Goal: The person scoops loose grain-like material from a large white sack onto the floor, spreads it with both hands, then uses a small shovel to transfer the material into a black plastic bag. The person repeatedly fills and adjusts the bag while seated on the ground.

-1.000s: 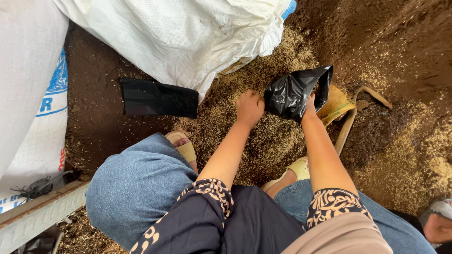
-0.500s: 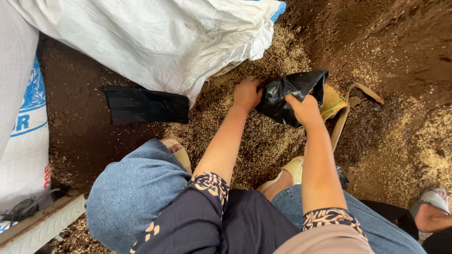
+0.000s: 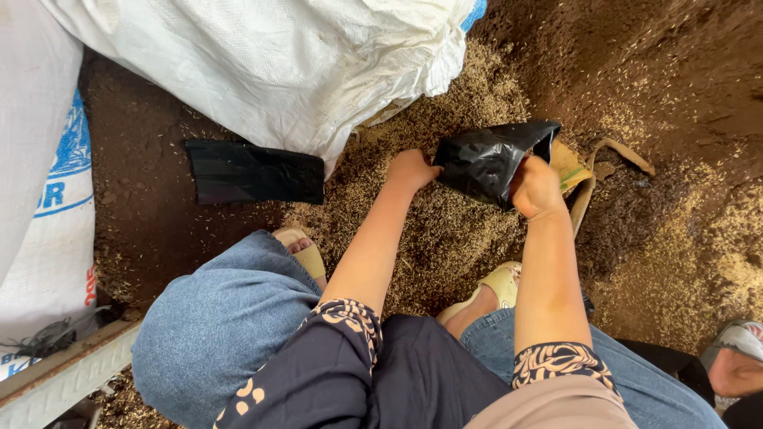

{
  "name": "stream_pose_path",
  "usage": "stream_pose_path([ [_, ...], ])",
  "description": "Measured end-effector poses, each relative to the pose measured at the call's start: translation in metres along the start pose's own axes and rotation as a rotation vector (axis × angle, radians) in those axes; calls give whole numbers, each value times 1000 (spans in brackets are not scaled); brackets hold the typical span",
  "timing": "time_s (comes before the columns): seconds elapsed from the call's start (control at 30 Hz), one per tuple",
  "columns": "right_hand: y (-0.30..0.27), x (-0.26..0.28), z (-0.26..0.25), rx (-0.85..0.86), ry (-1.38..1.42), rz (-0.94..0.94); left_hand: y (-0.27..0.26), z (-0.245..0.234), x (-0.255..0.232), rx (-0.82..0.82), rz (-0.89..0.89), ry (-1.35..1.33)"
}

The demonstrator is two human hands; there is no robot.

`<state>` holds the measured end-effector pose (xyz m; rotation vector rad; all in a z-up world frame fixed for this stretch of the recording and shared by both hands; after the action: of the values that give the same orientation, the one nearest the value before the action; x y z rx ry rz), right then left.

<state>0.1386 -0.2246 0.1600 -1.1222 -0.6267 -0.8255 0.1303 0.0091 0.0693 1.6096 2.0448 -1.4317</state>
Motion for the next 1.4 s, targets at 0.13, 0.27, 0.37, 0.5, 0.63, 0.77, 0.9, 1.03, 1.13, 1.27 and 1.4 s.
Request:
stream_pose_path([
  [0.13, 19, -15, 11, -45, -334, 93, 5, 25, 11, 13, 30, -38],
  [0.27, 34, -26, 25, -120, -395, 243, 8, 36, 15, -77, 133, -51],
  [0.37, 40, -36, 33, -99, -419, 288, -9, 23, 6, -82, 122, -30],
  [0.5, 50, -40, 31, -103, -546, 297, -56, -26, -33, -310, 108, -269],
  [0.63, 47, -45, 14, -232, -840, 397, -101, -34, -82, -203, 252, -354],
  [0.77, 39, -49, 6, -124, -728, -45, -106, -12, -87, -424, 301, -314],
  [0.9, 39, -64, -21, -91, -530, 70, -92, 32, -79, -521, 458, -482],
  [1.03, 63, -73, -58, -87, -551, 217, -83, 63, -81, -671, 571, -616],
  [1.13, 84, -81, -79, -152, -568, 234, -80, 71, -83, -603, 561, -598],
  [1.27, 94, -81, -78, -249, -626, 252, -82, 55, -85, -538, 548, -581],
  [1.4, 67, -60, -38, -202, -833, 147, -83, 18, -93, -307, 434, -376],
])
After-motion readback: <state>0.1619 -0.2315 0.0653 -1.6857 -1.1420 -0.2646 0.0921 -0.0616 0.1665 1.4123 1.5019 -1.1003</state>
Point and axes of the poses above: each hand's wrist, its own y-axis towards the middle knuckle, its own z-axis out of the palm, x = y × z, the point moved 2 cm from there along y, towards the middle knuckle, and after that the axes turned 1 degree about z, right-handed, at the moved point
